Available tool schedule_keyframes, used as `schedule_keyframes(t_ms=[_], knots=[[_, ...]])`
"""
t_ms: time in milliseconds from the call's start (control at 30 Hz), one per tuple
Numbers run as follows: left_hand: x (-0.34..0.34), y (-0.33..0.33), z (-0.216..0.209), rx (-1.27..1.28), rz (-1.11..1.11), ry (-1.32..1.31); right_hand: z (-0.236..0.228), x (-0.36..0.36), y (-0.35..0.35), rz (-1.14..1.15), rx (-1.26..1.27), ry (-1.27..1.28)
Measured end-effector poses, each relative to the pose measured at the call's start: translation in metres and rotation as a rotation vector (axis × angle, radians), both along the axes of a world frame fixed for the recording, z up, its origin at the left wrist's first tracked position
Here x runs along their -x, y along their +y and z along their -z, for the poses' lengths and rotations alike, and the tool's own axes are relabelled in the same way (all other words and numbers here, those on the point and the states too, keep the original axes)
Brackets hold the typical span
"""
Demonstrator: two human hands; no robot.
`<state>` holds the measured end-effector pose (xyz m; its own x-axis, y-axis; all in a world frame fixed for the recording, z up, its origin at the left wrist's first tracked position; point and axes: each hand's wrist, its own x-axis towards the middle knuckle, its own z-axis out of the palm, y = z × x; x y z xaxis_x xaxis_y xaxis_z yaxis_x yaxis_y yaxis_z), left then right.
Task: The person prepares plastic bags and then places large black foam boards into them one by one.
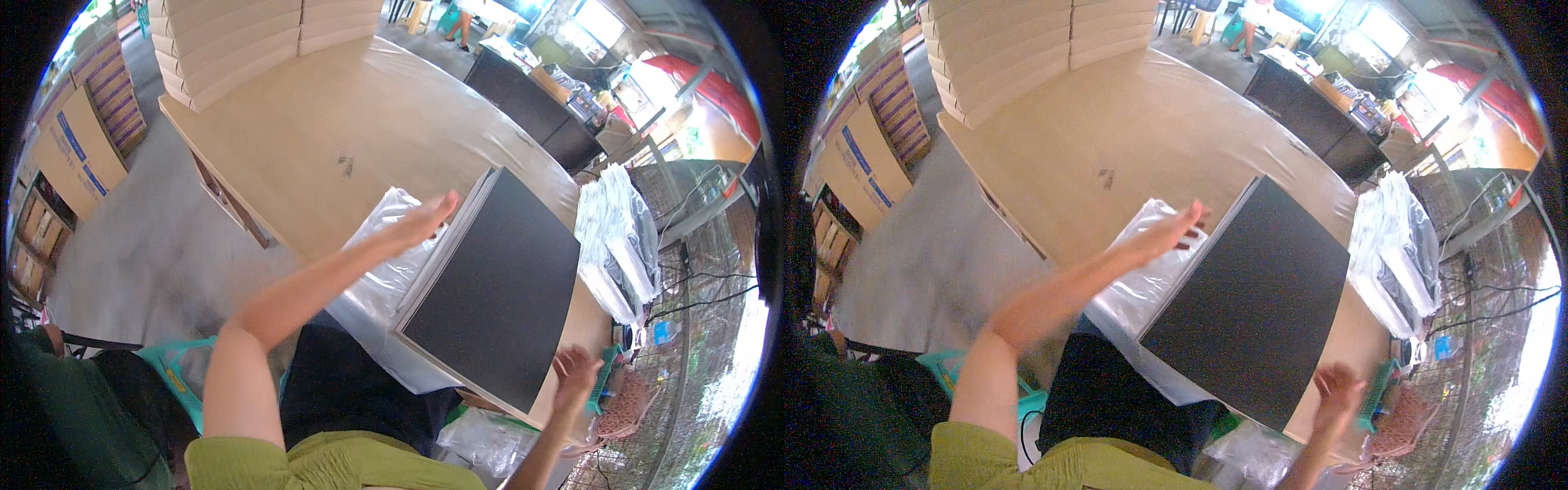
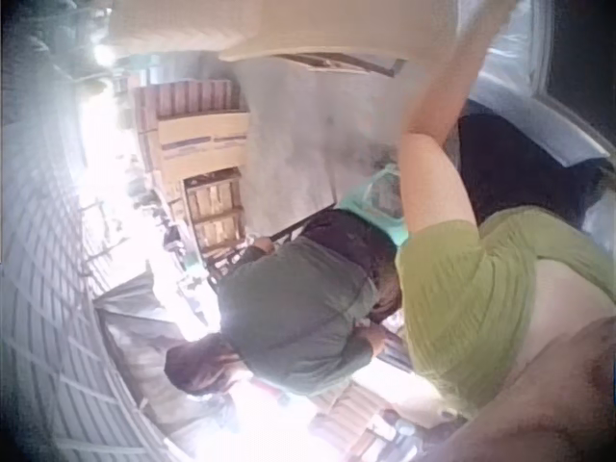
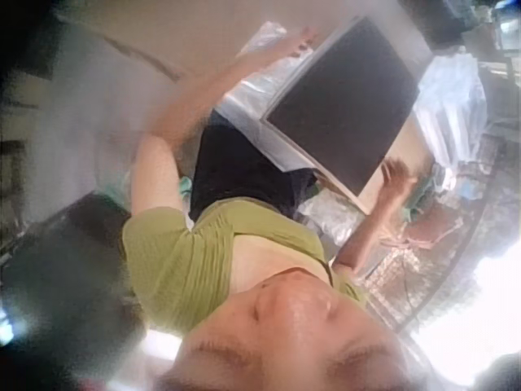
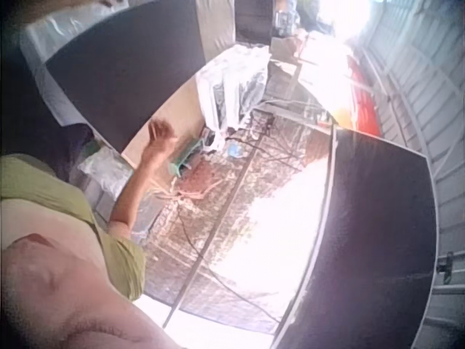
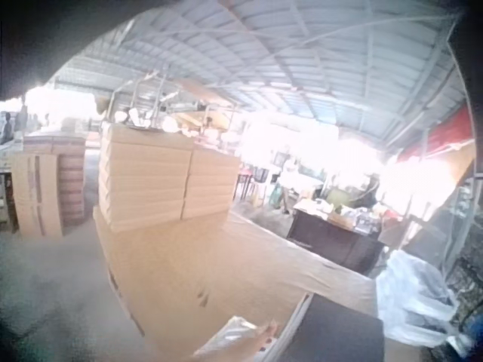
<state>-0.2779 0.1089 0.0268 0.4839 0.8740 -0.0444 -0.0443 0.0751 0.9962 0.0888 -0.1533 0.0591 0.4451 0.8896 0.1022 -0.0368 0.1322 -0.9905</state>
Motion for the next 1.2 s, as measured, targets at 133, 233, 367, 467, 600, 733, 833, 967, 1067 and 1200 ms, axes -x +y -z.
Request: schedule_keyframes(t_ms=[133,233,367,467,600,733,833,967,1067,1200], knots=[[-0.039,-0.007,0.040,0.217,0.086,-0.159,0.086,0.002,0.063,-0.116,-0.153,0.217],[-0.036,0.001,0.042,0.247,0.128,-0.202,0.092,0.023,0.075,-0.124,-0.185,0.353],[-0.052,-0.004,0.065,0.342,0.206,-0.291,0.087,0.028,0.063,-0.100,-0.186,0.406],[-0.057,-0.006,0.052,0.327,0.153,-0.323,0.087,0.026,0.060,-0.073,-0.187,0.413],[-0.060,0.011,0.047,0.336,0.160,-0.358,0.086,0.026,0.063,-0.068,-0.183,0.429],[-0.070,0.033,0.049,0.322,0.226,-0.423,0.087,0.024,0.069,-0.068,-0.191,0.436],[-0.074,0.038,0.050,0.348,0.210,-0.451,0.086,0.023,0.072,-0.073,-0.190,0.446],[-0.071,0.026,0.050,0.365,0.183,-0.449,0.086,0.025,0.070,-0.071,-0.198,0.455],[-0.068,0.009,0.049,0.293,0.100,-0.327,0.086,0.026,0.063,-0.055,-0.203,0.451],[-0.058,-0.006,0.058,0.133,-0.010,-0.262,0.090,0.026,0.069,-0.063,-0.199,0.474]])
